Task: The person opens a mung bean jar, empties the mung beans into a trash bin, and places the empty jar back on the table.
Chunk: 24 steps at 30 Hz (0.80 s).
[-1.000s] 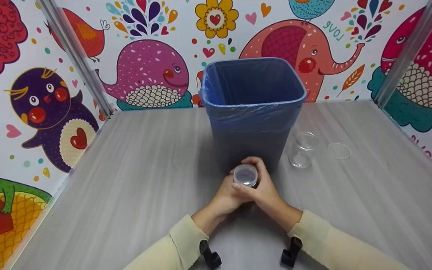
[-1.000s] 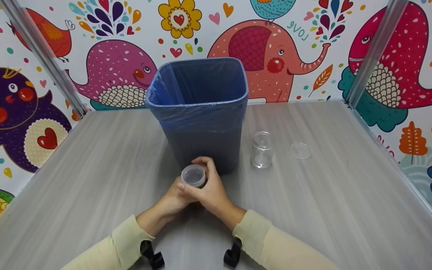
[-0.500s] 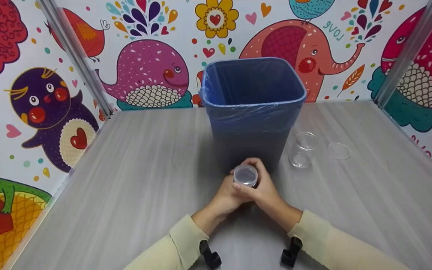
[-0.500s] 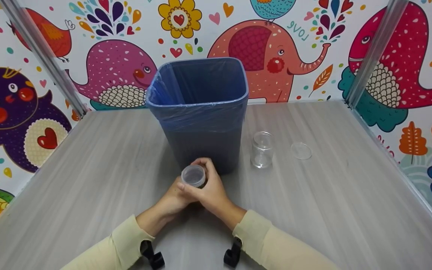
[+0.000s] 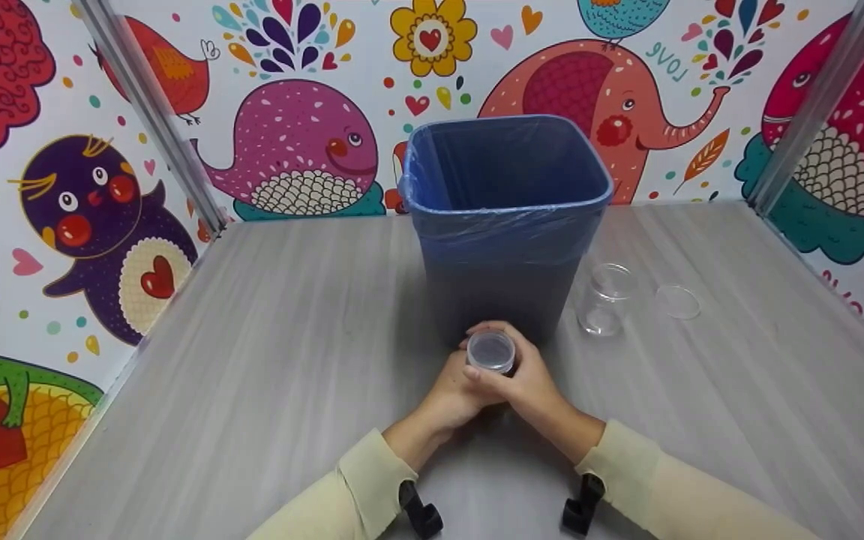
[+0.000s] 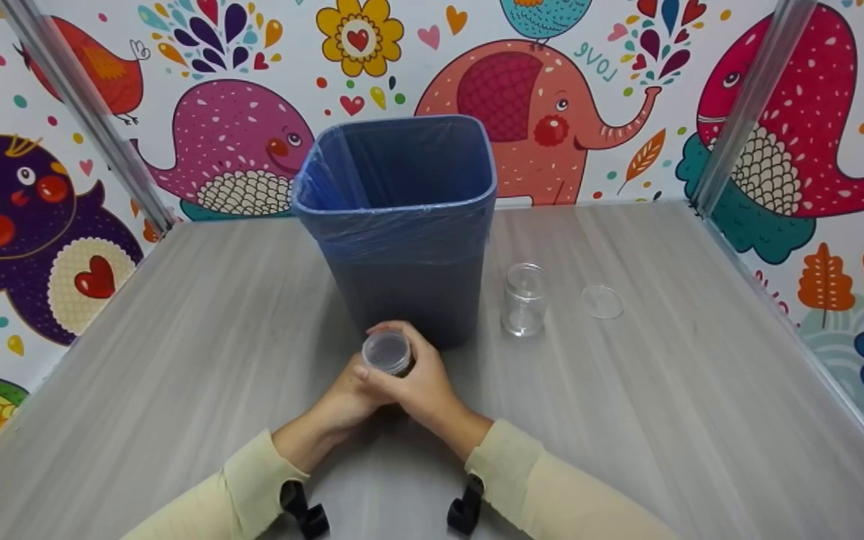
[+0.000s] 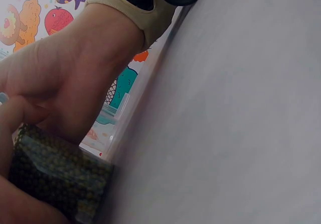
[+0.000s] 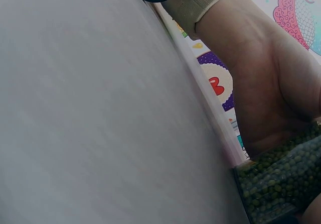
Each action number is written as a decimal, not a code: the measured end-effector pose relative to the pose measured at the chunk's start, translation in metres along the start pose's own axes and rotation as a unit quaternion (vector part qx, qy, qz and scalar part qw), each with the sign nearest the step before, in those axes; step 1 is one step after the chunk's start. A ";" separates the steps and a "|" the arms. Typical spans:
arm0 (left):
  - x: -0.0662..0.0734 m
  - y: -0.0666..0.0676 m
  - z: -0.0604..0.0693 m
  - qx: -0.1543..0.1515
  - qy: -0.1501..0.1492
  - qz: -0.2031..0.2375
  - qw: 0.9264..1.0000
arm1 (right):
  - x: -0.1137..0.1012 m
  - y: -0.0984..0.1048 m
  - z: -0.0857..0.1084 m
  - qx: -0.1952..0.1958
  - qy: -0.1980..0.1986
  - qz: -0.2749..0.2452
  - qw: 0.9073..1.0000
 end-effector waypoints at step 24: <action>-0.001 -0.001 -0.001 -0.003 0.016 -0.001 1.000 | 0.003 0.000 0.000 0.018 -0.016 -0.036 0.999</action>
Point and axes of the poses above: each hand's wrist, its own z-axis away from the middle knuckle, its own y-axis out of the back of the hand, x = y × z, the point moved 6 cm from there along -z, towards the middle knuckle, and after that the axes turned 11 degrees about -z, right-handed, at the moved point
